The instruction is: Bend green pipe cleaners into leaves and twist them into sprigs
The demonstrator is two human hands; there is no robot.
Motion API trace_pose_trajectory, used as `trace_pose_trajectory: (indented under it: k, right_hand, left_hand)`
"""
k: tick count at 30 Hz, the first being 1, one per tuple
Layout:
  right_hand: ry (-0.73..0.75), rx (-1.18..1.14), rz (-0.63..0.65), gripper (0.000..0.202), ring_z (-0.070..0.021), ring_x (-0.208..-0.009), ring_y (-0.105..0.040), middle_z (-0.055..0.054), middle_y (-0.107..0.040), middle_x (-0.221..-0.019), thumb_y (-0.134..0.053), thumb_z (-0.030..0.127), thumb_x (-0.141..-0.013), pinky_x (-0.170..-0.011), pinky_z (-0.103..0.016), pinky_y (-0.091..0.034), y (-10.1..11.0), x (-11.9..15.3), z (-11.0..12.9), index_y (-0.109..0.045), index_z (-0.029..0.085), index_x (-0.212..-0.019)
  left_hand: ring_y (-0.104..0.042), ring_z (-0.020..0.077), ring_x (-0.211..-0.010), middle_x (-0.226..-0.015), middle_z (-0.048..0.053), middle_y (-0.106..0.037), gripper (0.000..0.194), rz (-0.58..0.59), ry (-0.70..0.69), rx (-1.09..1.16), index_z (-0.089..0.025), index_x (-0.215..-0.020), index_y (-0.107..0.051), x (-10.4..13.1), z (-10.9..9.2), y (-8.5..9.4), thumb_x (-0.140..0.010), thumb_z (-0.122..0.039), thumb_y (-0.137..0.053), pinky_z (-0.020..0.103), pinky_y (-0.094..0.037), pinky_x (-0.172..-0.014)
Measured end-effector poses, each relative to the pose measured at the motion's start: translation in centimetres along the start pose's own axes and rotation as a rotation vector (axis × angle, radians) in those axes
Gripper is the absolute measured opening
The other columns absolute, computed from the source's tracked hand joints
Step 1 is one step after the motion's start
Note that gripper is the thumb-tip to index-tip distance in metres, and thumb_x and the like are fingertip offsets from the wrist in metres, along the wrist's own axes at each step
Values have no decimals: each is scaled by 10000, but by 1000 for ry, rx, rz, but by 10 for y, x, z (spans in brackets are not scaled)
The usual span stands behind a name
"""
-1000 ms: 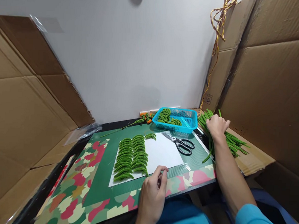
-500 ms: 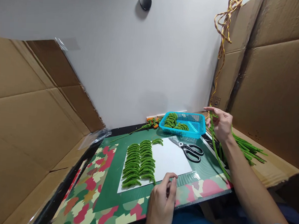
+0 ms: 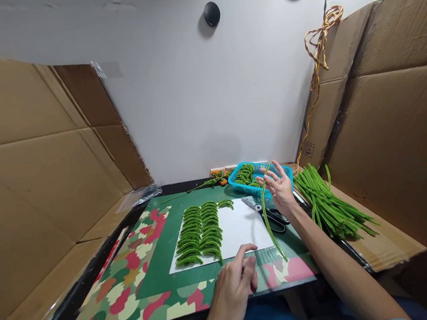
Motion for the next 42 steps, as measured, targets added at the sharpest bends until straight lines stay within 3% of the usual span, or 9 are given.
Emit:
trace_pose_trajectory:
  k: [2, 5, 9, 16, 24, 28, 31, 36, 42]
  right_hand:
    - [13, 2, -7, 911, -238, -900, -819, 6, -793, -1039, -977, 311, -678, -950, -464, -670, -5, 3, -1, -515, 317, -1463]
    - [32, 34, -19, 736, -240, -902, -816, 9, -776, -959, -967, 325, -692, -947, -451, -668, -9, 7, -4, -619, 271, -1339]
    - [44, 77, -22, 477, -254, -911, -814, -20, -780, -933, -954, 355, -710, -951, -444, -659, -11, 9, -8, -725, 217, -1105]
    - [67, 191, 93, 394, -271, -942, -802, -69, -821, -988, -923, 403, -743, -926, -447, -647, -23, 20, -4, -766, 204, -1045]
    - [84, 340, 348, 269, -198, -758, -775, -60, -806, -941, -731, 278, -873, -662, -323, -639, -38, 36, -3, -760, 210, -1132]
    - [16, 472, 644, 395, -145, -652, -713, -57, -791, -963, -690, 168, -841, -557, -252, -582, -35, 40, -5, -724, 205, -1233]
    - [-136, 406, 836, 429, -147, -707, -720, -89, -781, -1060, -716, 227, -872, -560, -232, -578, -34, 42, -7, -694, 190, -1299]
    - [-229, 184, 781, 372, -156, -707, -726, -99, -765, -1051, -702, 316, -938, -557, -243, -586, -34, 41, -11, -701, 172, -1281]
    - [-254, 189, 728, 394, -146, -650, -705, -88, -760, -1007, -735, 360, -928, -529, -247, -569, -37, 46, -16, -696, 173, -1273]
  left_hand:
    - [-606, 195, -642, -685, -27, -669, 557, -1, 5, 11, -226, -1333, -613, -1, 0, 0, -1076, -624, -320, 296, -418, -701]
    - [-601, 177, -624, -696, -27, -668, 485, -6, -12, 27, -225, -1247, -648, -4, 1, -1, -1072, -592, -384, 283, -422, -676]
    - [-628, 167, -663, -755, -12, -676, 364, -47, -24, 48, -225, -1059, -651, -8, 5, -1, -1051, -547, -481, 263, -442, -679]
    - [-589, 145, -596, -731, 18, -667, 439, -94, -19, 219, -209, -871, -584, -9, 14, -3, -1061, -574, -432, 237, -434, -605]
    - [-473, 77, -461, -667, -22, -603, 467, -88, 8, 443, -197, -855, -529, -11, 16, -3, -1034, -626, -483, 198, -388, -493]
    - [-474, 65, -384, -652, -17, -633, 508, -102, 46, 587, -190, -894, -530, -14, 21, -1, -974, -691, -546, 178, -331, -404]
    - [-488, 68, -347, -623, 2, -659, 549, -101, 68, 625, -178, -880, -542, -15, 24, 0, -926, -723, -598, 171, -327, -383]
    - [-498, 71, -332, -596, 40, -687, 617, -101, 100, 634, -158, -853, -569, -15, 24, 0, -878, -773, -618, 157, -311, -365]
    - [-465, 64, -326, -568, 25, -665, 634, -132, 94, 628, -166, -821, -562, -15, 19, 0, -857, -797, -620, 155, -301, -359]
Point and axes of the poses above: each hand's wrist, its own x-axis away from the middle knuckle, its own y-axis out of the back of the hand, z = x × y, the point moved 2 cm from there along -x, towards the middle knuckle
